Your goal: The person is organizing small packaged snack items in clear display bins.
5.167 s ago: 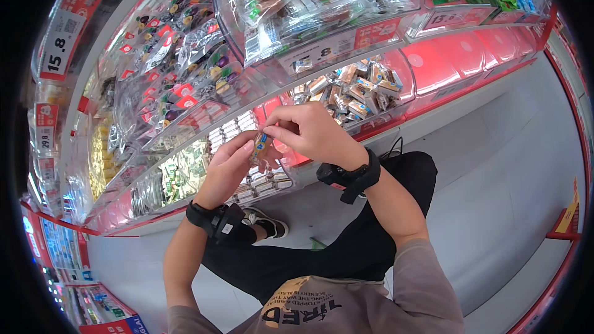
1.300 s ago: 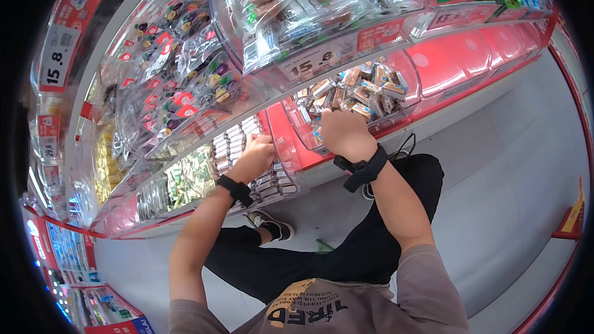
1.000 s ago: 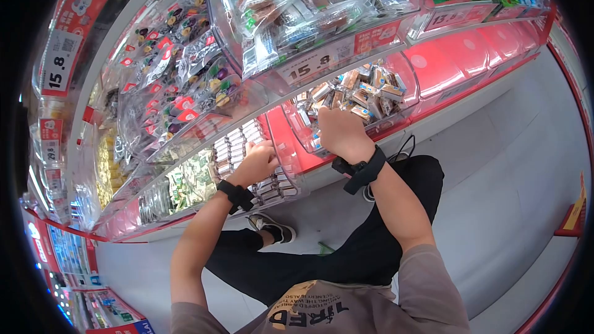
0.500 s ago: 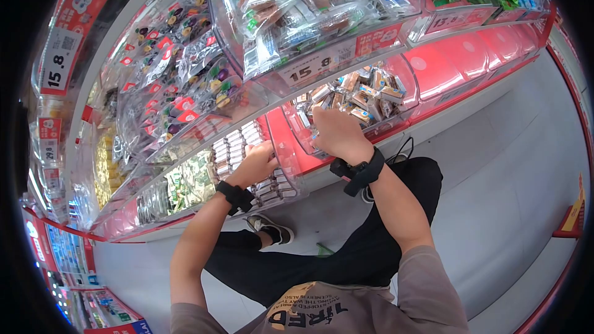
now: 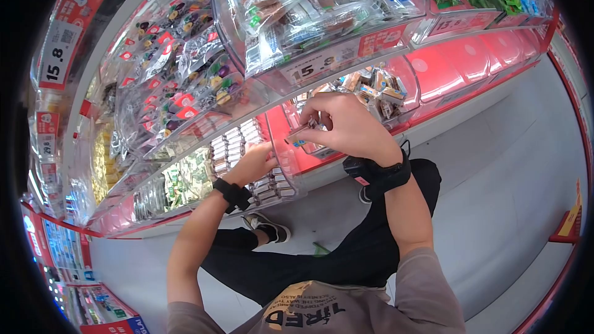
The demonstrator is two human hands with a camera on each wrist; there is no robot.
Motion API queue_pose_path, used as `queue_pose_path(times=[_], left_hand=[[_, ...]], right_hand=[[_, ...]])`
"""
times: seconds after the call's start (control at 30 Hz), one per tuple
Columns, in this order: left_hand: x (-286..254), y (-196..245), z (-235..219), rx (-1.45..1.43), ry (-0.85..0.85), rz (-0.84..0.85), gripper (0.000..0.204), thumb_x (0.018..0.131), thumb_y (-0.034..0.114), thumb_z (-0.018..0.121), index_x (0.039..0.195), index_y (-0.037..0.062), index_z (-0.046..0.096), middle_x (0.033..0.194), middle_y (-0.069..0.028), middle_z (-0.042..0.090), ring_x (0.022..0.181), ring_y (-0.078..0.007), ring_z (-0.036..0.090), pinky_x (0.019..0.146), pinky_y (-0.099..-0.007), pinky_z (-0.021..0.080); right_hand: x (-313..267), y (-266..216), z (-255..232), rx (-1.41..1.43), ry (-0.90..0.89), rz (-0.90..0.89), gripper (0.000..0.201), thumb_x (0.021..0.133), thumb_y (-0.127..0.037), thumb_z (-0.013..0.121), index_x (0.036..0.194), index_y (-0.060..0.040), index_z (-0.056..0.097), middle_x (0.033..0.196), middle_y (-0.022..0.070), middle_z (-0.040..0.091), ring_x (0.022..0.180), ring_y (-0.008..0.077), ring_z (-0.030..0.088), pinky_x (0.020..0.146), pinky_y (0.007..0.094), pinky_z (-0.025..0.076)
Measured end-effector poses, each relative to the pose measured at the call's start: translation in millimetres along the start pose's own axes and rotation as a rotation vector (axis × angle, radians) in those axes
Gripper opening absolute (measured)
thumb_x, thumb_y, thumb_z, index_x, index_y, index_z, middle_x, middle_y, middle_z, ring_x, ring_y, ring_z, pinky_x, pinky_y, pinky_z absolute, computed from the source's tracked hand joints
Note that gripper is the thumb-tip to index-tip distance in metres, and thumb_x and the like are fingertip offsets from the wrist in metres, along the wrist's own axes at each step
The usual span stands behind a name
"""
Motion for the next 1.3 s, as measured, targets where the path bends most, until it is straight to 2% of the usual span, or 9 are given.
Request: queue_pose_path(times=[0.07, 0.27, 0.57, 0.77, 0.87, 0.97, 1.07, 1.2, 1.3], left_hand=[[-2.0, 6.1, -0.8, 0.285, 0.075, 0.115, 0.026, 0.078, 0.014, 0.061, 0.103, 0.0097, 0.057, 0.088, -0.0104, 0.06, 0.094, -0.0305, 0.055, 0.092, -0.0475, 0.031], [4.5, -2.2, -6.6, 0.148, -0.095, -0.008, 0.026, 0.074, 0.018, 0.065, 0.098, 0.0108, 0.062, 0.086, -0.0089, 0.058, 0.093, -0.0294, 0.055, 0.087, -0.0449, 0.032], [3.5, -3.7, -1.1, 0.305, 0.041, 0.072, 0.021, 0.075, 0.013, 0.064, 0.094, 0.0058, 0.062, 0.079, -0.0137, 0.059, 0.078, -0.0338, 0.057, 0.07, -0.0396, 0.044], [-2.7, -2.5, -15.4, -0.019, 0.123, 0.047, 0.026, 0.078, 0.015, 0.062, 0.098, 0.0002, 0.058, 0.083, -0.0176, 0.061, 0.078, -0.0337, 0.058, 0.07, -0.0395, 0.046], [-9.0, 1.3, -17.0, -0.091, -0.038, -0.197, 0.027, 0.078, 0.013, 0.059, 0.101, -0.0006, 0.058, 0.089, -0.0199, 0.062, 0.081, -0.0321, 0.06, 0.072, -0.038, 0.046], [-6.5, -18.9, -10.1, -0.265, -0.124, -0.247, 0.027, 0.082, 0.01, 0.051, 0.106, -0.0007, 0.056, 0.097, -0.0191, 0.062, 0.085, -0.0292, 0.06, 0.075, -0.0359, 0.046], [0.9, -44.3, -13.9, -0.226, -0.014, 0.065, 0.029, 0.083, 0.008, 0.047, 0.11, -0.001, 0.054, 0.1, -0.0178, 0.06, 0.089, -0.0236, 0.059, 0.077, -0.0334, 0.045], [-6.6, -10.6, -28.0, -0.643, -0.118, -0.203, 0.034, 0.079, 0.009, 0.053, 0.112, -0.0002, 0.052, 0.103, -0.0164, 0.058, 0.097, -0.0229, 0.057, 0.083, -0.0325, 0.043], [-14.9, 21.9, -33.6, -0.389, -0.123, 0.104, 0.036, 0.079, 0.013, 0.058, 0.113, 0.0016, 0.052, 0.103, -0.0151, 0.06, 0.099, -0.0254, 0.058, 0.084, -0.0341, 0.043]], right_hand=[[-1.0, -7.3, 1.0, 0.064, 0.032, -0.045, 0.018, 0.068, -0.009, 0.073, 0.083, -0.0023, 0.065, 0.07, 0.001, 0.055, 0.057, 0.0054, 0.05, 0.051, 0.0213, 0.039], [0.0, -9.5, 6.0, 0.148, 0.072, -0.099, 0.019, 0.068, -0.007, 0.074, 0.084, -0.0019, 0.065, 0.072, 0.0009, 0.056, 0.058, 0.0043, 0.051, 0.05, 0.0196, 0.039], [1.4, -16.8, 21.7, 0.196, 0.101, -0.16, 0.022, 0.069, -0.003, 0.072, 0.089, -0.0014, 0.064, 0.076, 0.0036, 0.057, 0.06, 0.0072, 0.054, 0.051, 0.0213, 0.041], [2.0, -27.1, 38.6, 0.074, 0.152, -0.293, 0.022, 0.07, -0.003, 0.071, 0.09, -0.001, 0.062, 0.078, 0.006, 0.057, 0.062, 0.0134, 0.057, 0.054, 0.0242, 0.043], [0.3, -25.4, 50.9, -0.044, 0.199, -0.351, 0.024, 0.069, -0.006, 0.072, 0.091, -0.0023, 0.062, 0.08, 0.0065, 0.058, 0.065, 0.0181, 0.057, 0.057, 0.0275, 0.045], [-2.6, -35.2, 63.9, -0.215, 0.252, -0.463, 0.026, 0.067, -0.008, 0.072, 0.091, -0.0047, 0.062, 0.083, 0.0056, 0.058, 0.072, 0.0209, 0.057, 0.062, 0.0309, 0.046], [-5.1, -36.7, 81.5, -0.384, 0.224, -0.496, 0.027, 0.067, -0.009, 0.07, 0.092, -0.007, 0.061, 0.084, 0.0038, 0.058, 0.082, 0.0208, 0.054, 0.069, 0.0328, 0.045], [-1.9, -29.6, 98.0, -0.491, 0.166, -0.472, 0.022, 0.069, -0.011, 0.068, 0.09, -0.0086, 0.061, 0.085, 0.0026, 0.058, 0.091, 0.0196, 0.05, 0.079, 0.0345, 0.039], [-0.4, -27.7, 102.0, -0.53, 0.184, -0.432, 0.019, 0.07, -0.01, 0.066, 0.088, -0.0089, 0.06, 0.084, 0.0029, 0.057, 0.093, 0.0198, 0.05, 0.085, 0.0381, 0.033]])
Point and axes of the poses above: each hand's wrist, its own x-axis towards the middle knuckle, its own z-axis out of the palm, y = z × x, the point moved 9 cm from there along x, towards the middle knuckle
